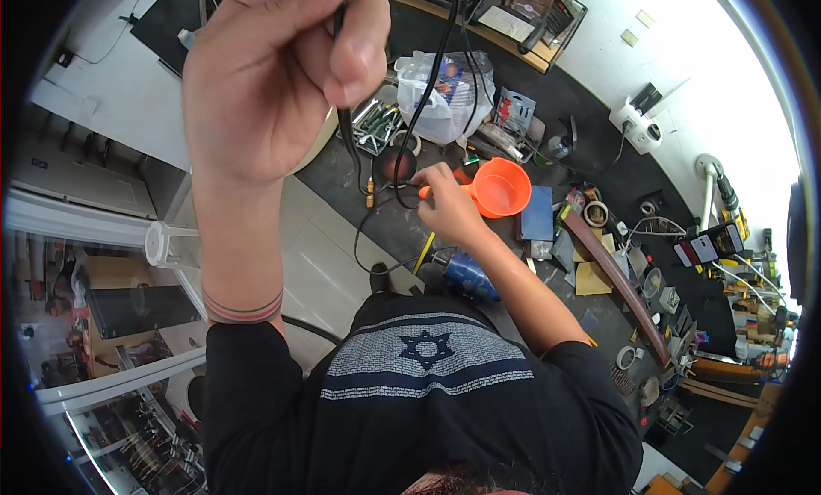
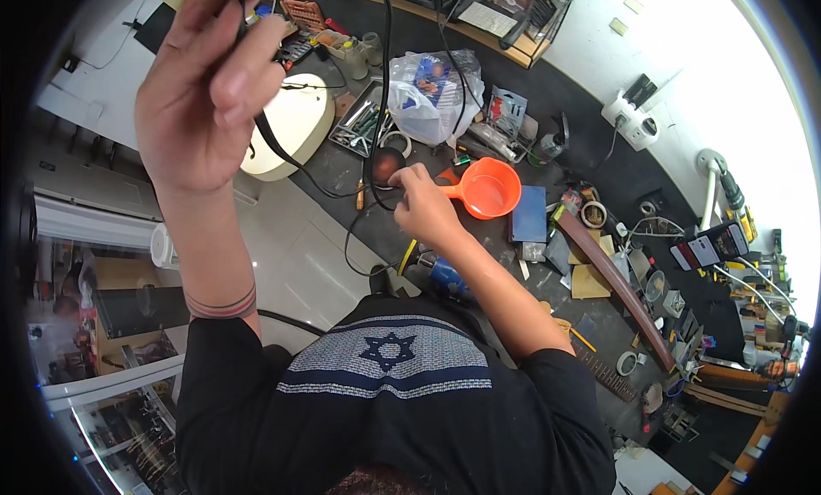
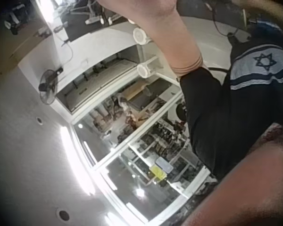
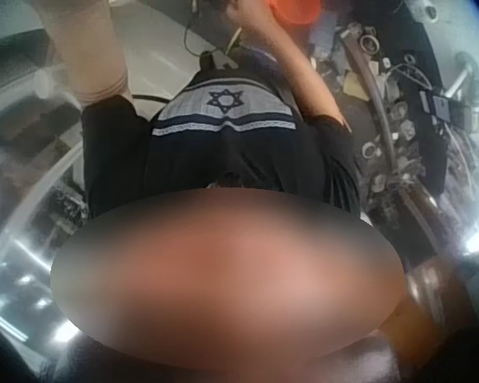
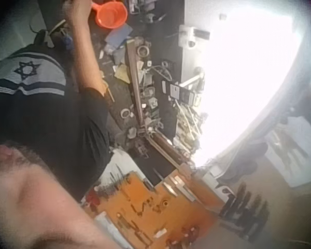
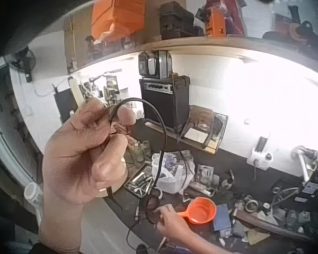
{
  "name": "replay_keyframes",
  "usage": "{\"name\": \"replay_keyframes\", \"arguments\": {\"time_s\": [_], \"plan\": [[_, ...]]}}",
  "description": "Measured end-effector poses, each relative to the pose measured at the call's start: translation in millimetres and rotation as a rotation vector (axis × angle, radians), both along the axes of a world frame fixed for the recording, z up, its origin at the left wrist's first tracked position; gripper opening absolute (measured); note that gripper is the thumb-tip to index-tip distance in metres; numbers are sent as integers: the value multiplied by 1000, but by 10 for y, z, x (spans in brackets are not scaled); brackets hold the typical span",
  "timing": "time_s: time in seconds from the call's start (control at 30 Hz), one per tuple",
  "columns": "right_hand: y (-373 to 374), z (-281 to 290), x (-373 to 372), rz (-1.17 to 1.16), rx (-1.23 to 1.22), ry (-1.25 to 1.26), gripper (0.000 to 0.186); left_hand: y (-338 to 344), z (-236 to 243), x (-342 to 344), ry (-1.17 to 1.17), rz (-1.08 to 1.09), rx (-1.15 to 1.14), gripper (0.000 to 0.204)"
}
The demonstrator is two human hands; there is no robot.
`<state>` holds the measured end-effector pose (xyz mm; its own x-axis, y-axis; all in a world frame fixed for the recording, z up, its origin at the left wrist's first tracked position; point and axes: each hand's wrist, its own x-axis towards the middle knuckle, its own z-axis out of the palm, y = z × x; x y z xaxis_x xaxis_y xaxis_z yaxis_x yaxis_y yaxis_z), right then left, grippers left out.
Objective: The person uses a saw to shape a small wooden piece, then uses a powered buffing wheel to polish it, and finally fits the piece onto a guitar neck.
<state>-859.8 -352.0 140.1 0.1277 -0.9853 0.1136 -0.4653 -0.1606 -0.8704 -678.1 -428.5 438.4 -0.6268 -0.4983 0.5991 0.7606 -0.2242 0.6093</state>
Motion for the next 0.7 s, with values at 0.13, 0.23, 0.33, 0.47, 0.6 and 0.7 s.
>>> {"name": "replay_keyframes", "arguments": {"time_s": [0.13, 0.23, 0.33, 0.47, 0.6, 0.7], "plan": [[-178, -174, 350, 119, -162, 214, 51, -139, 195, 216, 24, 256, -95, 26], [-511, -725, 384, -4, 53, -89, 58, -379, 265, 403, 25, 102, -197, 24], [-668, -102, 581, 132, 253, 98, 62, -175, 322, 479, -92, 153, -267, 21], [-992, 10, 304, 204, -70, 501, 76, -336, 219, 506, -167, 336, -288, 10], [-999, 367, -507, -51, -30, -126, 62, -251, 94, 438, -419, 508, -417, 33], [-675, 588, -235, 174, 203, -324, 53, -311, -144, 373, -469, 584, -293, 32]]}}
